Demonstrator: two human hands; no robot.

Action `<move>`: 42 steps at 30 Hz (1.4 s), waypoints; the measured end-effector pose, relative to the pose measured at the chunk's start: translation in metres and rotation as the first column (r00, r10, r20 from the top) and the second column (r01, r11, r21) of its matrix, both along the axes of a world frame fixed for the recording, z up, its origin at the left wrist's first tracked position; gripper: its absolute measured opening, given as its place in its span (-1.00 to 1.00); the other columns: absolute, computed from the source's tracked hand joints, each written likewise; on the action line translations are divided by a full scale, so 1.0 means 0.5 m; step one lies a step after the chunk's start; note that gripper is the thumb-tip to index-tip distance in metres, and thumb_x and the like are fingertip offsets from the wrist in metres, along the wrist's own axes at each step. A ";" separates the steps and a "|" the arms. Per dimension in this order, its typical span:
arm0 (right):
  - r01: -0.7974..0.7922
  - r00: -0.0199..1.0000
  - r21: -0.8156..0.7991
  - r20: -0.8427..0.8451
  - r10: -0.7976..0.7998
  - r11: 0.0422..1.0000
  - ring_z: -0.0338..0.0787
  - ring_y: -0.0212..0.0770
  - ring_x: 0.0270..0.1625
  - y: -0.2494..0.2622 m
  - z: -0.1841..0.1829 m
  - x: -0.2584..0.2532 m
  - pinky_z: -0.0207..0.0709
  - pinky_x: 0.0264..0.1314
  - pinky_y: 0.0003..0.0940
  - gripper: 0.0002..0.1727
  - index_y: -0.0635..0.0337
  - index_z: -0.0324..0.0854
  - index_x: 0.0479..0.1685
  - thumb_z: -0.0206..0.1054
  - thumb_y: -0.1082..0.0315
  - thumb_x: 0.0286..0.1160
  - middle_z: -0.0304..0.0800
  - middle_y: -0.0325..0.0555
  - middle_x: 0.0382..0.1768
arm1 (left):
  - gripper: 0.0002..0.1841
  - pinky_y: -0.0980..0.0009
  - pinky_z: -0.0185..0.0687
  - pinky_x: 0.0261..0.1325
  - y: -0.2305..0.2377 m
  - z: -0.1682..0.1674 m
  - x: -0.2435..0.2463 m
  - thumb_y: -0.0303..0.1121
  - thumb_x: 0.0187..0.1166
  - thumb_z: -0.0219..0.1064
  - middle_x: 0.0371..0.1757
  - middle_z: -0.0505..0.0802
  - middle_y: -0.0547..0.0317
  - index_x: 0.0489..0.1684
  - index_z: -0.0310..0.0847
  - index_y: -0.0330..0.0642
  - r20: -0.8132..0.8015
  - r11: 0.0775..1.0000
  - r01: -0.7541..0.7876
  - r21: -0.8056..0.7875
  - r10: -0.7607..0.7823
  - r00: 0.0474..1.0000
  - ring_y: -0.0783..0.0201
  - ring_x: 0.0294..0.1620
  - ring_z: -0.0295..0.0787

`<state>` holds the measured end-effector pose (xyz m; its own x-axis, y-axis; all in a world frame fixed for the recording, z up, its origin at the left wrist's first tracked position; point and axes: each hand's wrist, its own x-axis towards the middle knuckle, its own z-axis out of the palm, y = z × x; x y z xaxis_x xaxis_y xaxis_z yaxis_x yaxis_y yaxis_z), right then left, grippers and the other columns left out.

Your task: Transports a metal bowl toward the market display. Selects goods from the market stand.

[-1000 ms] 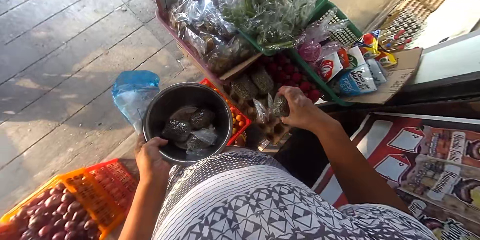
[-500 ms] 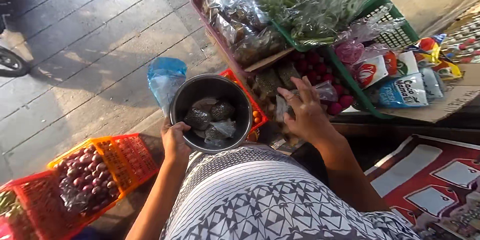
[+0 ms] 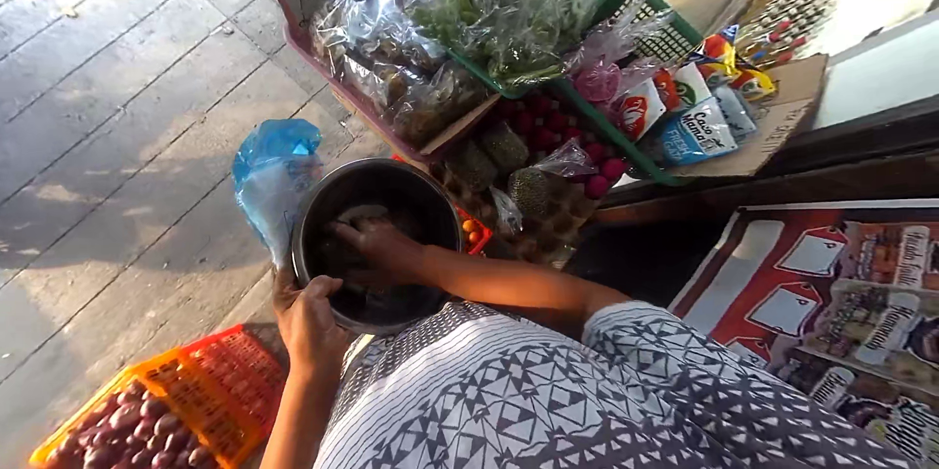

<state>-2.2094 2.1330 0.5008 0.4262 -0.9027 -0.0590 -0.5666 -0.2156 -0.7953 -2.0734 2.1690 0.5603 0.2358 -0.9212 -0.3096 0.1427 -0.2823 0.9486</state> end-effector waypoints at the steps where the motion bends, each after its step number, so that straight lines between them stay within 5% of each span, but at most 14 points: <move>1: 0.050 0.986 0.057 0.157 -0.059 0.997 0.65 0.19 0.43 0.004 0.016 -0.016 0.52 0.50 0.18 -0.15 0.12 0.37 0.72 0.58 0.27 0.32 0.63 0.27 0.39 | -0.35 0.25 0.86 -0.11 -0.002 -0.001 0.005 -0.77 -0.04 0.21 0.01 0.84 0.04 0.25 0.52 -0.33 0.000 1.000 -0.020 0.011 0.020 1.000 0.26 -0.05 0.86; 4: 0.091 0.808 0.325 0.529 -0.261 0.941 0.73 0.00 0.34 0.045 0.123 -0.108 0.69 0.33 0.01 -0.05 0.18 0.20 0.75 0.52 0.50 0.19 0.59 0.20 0.45 | -0.32 0.24 0.86 -0.12 -0.005 -0.009 0.026 -0.78 0.01 0.20 0.05 0.82 0.01 0.34 0.49 -0.33 0.010 0.994 -0.090 0.069 0.089 0.996 0.25 -0.05 0.86; 6: 0.183 0.762 0.370 0.532 -0.369 0.911 0.77 -0.11 0.22 0.093 0.187 -0.205 0.77 0.16 -0.09 -0.04 0.07 0.21 0.70 0.50 0.43 0.07 0.62 0.06 0.36 | -0.29 0.26 0.85 -0.11 -0.011 -0.018 0.038 -0.80 0.03 0.18 0.10 0.80 0.00 0.40 0.46 -0.33 0.016 0.985 -0.139 0.102 0.138 0.990 0.25 -0.02 0.84; 10: 0.636 0.747 0.111 0.160 -0.645 0.764 0.78 -0.11 0.22 0.218 0.215 -0.411 0.79 0.12 -0.04 -0.03 0.04 0.30 0.61 0.59 0.42 -0.07 0.69 -0.01 0.30 | -0.31 0.23 0.83 -0.07 -0.017 -0.036 0.057 -0.82 0.06 0.16 0.16 0.77 -0.04 0.40 0.45 -0.35 0.035 0.975 -0.193 0.110 0.191 0.981 0.23 0.03 0.81; 13: 0.820 0.560 -0.043 -0.144 -0.816 0.571 0.77 0.17 0.26 0.279 0.170 -0.501 0.70 0.17 0.27 0.03 0.07 0.29 0.59 0.65 0.59 -0.15 0.70 0.16 0.29 | -0.35 0.23 0.82 -0.04 -0.025 -0.036 0.059 -0.81 0.07 0.14 0.13 0.77 -0.02 0.34 0.46 -0.34 0.044 0.978 -0.185 0.094 0.182 0.982 0.24 0.04 0.80; 15: 0.842 0.485 -0.110 -0.273 -0.831 0.528 0.69 0.34 0.36 0.289 0.121 -0.523 0.60 0.28 0.40 0.02 0.12 0.36 0.58 0.69 0.63 -0.17 0.66 0.26 0.35 | -0.36 0.22 0.82 -0.06 -0.031 -0.036 0.055 -0.82 0.05 0.14 0.11 0.77 -0.03 0.30 0.48 -0.35 0.044 0.980 -0.179 0.091 0.176 0.984 0.22 0.03 0.81; 20: 0.766 0.486 -0.272 -0.347 -0.802 0.582 0.44 0.33 0.64 0.279 0.000 -0.514 0.32 0.63 0.36 -0.14 0.26 0.42 0.58 0.62 0.52 0.07 0.54 0.25 0.54 | -0.37 0.21 0.81 -0.07 -0.041 -0.027 0.038 -0.82 0.07 0.15 0.12 0.78 -0.04 0.30 0.51 -0.34 0.062 0.985 -0.141 0.096 0.136 0.989 0.20 0.02 0.81; 25: 0.758 0.437 -0.350 -0.355 -0.827 0.551 0.29 0.40 0.72 0.261 0.045 -0.480 0.19 0.54 0.53 -0.09 0.18 0.41 0.62 0.56 0.38 0.00 0.37 0.32 0.65 | -0.34 0.18 0.80 -0.05 -0.046 -0.033 0.033 -0.82 0.05 0.14 0.14 0.77 -0.07 0.33 0.49 -0.35 0.030 0.986 -0.149 0.078 0.147 0.989 0.16 0.04 0.80; 27: 0.730 0.460 -0.401 -0.311 -0.832 0.554 0.55 0.32 0.52 0.242 0.078 -0.454 0.43 0.40 0.40 -0.23 0.26 0.49 0.49 0.49 0.33 0.07 0.56 0.27 0.48 | -0.33 0.16 0.82 -0.06 -0.046 -0.034 0.035 -0.81 0.05 0.15 0.13 0.77 -0.09 0.35 0.48 -0.34 0.024 0.984 -0.161 0.075 0.159 0.987 0.15 0.04 0.81; 29: 0.750 0.498 -0.267 -0.374 -0.782 0.606 0.79 0.26 0.18 0.211 0.107 -0.421 0.69 0.13 0.28 -0.35 0.32 0.48 0.51 0.46 0.28 0.38 0.68 0.29 0.33 | -0.33 0.17 0.82 -0.05 -0.046 -0.034 0.033 -0.82 0.06 0.14 0.15 0.78 -0.07 0.37 0.48 -0.34 0.020 0.985 -0.158 0.070 0.157 0.987 0.16 0.05 0.81; 32: 0.703 0.538 -0.124 -0.552 -0.638 0.700 0.86 0.28 0.01 0.157 0.118 -0.391 0.73 -0.11 0.28 -0.33 0.18 0.55 0.50 0.49 0.39 0.23 0.55 0.22 0.53 | -0.34 0.17 0.83 -0.09 -0.049 -0.035 0.029 -0.82 0.03 0.14 0.12 0.78 -0.08 0.32 0.50 -0.36 0.007 0.987 -0.155 0.052 0.155 0.988 0.16 0.02 0.82; 37: 0.437 0.635 0.112 -0.741 -0.218 0.892 0.46 0.50 0.53 0.140 0.140 -0.407 0.48 0.30 0.48 -0.06 -0.36 0.50 0.63 0.57 0.63 0.14 -0.01 0.22 0.86 | -0.35 0.24 0.81 -0.09 -0.046 -0.032 0.032 -0.82 0.04 0.15 0.10 0.78 -0.05 0.31 0.50 -0.35 0.033 0.988 -0.153 0.038 0.151 0.988 0.21 0.00 0.81; 42: 0.179 0.626 0.029 -0.774 -0.091 0.983 0.42 0.46 0.59 0.146 0.103 -0.460 0.43 0.40 0.44 -0.10 -0.41 0.48 0.65 0.51 0.64 0.26 0.12 0.29 0.79 | -0.29 0.21 0.79 -0.03 -0.044 -0.027 0.035 -0.78 0.07 0.16 0.19 0.73 -0.06 0.43 0.42 -0.32 0.043 0.991 -0.119 0.062 0.117 0.992 0.20 0.08 0.77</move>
<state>-2.4393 2.2061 0.5521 0.0610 -0.9173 -0.3935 -0.9969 -0.0361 -0.0703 -2.0557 2.1470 0.5466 0.3546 -0.8648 -0.3556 0.1419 -0.3261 0.9346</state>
